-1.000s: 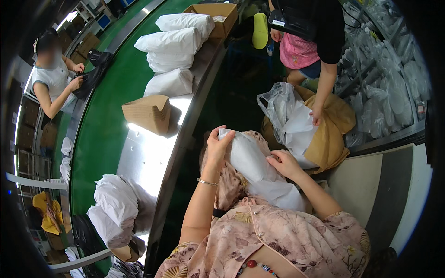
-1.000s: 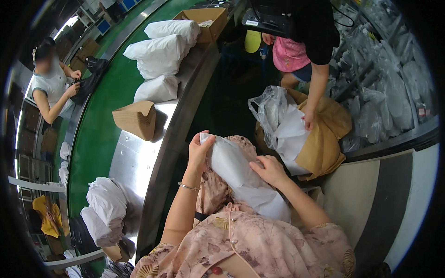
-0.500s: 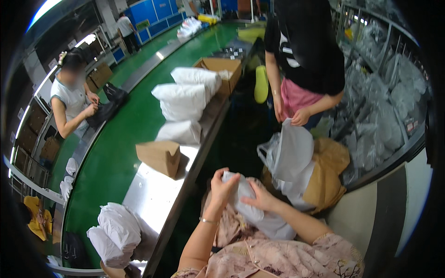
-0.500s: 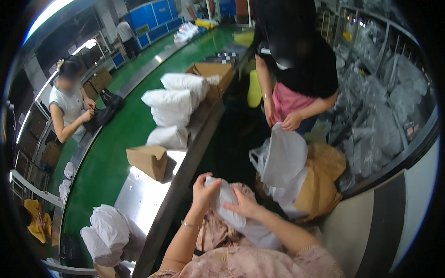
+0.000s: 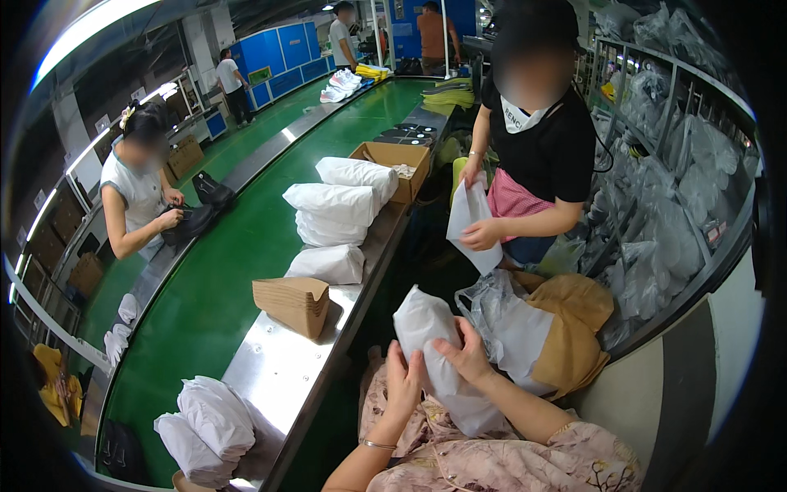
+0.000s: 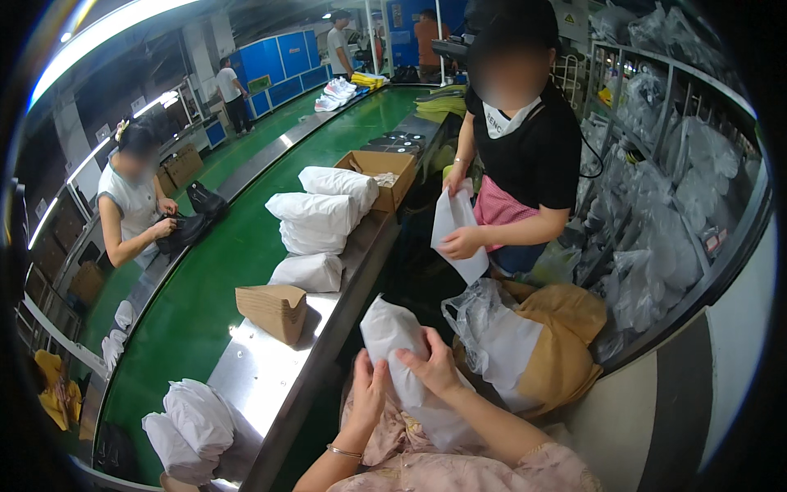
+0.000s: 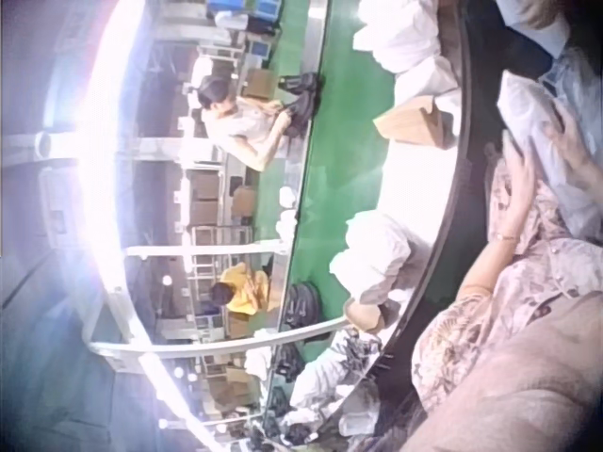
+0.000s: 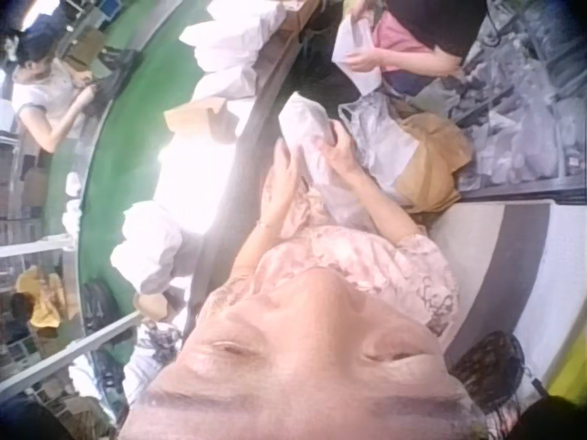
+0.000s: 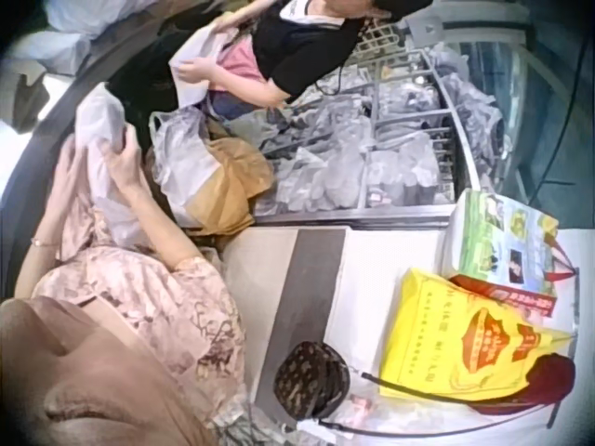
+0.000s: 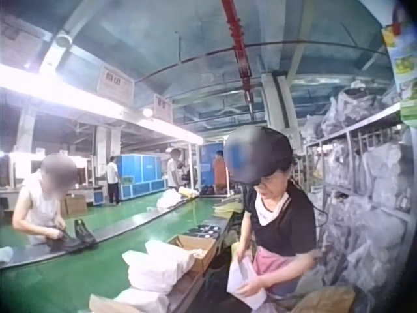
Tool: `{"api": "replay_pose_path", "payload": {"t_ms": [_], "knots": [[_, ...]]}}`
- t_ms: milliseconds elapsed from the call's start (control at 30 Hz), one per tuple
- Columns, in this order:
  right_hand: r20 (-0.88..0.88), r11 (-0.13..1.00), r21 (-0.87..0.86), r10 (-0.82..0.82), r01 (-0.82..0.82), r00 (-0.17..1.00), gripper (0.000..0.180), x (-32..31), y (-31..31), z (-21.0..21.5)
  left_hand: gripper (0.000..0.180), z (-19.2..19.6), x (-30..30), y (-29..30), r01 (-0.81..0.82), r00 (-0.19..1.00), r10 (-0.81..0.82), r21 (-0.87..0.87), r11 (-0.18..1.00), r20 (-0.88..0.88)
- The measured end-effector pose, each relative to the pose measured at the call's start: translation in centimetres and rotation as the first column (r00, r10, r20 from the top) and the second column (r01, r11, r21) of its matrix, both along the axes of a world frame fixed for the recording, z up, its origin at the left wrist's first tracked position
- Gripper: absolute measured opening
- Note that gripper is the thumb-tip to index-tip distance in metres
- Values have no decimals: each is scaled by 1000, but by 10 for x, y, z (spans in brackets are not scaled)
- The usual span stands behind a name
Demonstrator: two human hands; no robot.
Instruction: The person wraps individual shoes in white protective paper and places them on an assembly line.
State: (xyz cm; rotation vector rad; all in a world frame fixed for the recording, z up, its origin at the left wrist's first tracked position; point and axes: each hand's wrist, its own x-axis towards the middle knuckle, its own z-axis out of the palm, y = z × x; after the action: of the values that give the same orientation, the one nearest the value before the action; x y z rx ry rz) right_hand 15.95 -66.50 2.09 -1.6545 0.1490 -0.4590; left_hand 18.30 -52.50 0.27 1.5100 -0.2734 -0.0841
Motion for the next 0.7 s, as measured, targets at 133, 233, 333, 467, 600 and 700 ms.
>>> {"api": "replay_pose_path", "payload": {"t_ms": [133,233,333,467,600,700], "knots": [[17,988,117,99,-100,995,38,-8,13,3,31,-8,3,15,80,933,-195,-355,932,-303],[26,874,439,221,-210,975,33,-10,12,-1,37,-3,7,28,149,897,-318,-467,872,-306],[77,673,691,295,-264,952,35,-15,18,15,59,1,4,44,234,798,-489,-568,789,-351],[-66,732,657,295,-181,953,44,-19,9,-33,80,10,3,42,297,733,-629,-710,638,-258],[-135,632,753,423,-184,896,59,-26,23,14,92,19,-13,36,192,782,-558,-744,640,-278],[-186,573,814,407,-91,894,60,-28,28,29,90,32,-14,26,33,945,-208,-562,827,-251]]}}
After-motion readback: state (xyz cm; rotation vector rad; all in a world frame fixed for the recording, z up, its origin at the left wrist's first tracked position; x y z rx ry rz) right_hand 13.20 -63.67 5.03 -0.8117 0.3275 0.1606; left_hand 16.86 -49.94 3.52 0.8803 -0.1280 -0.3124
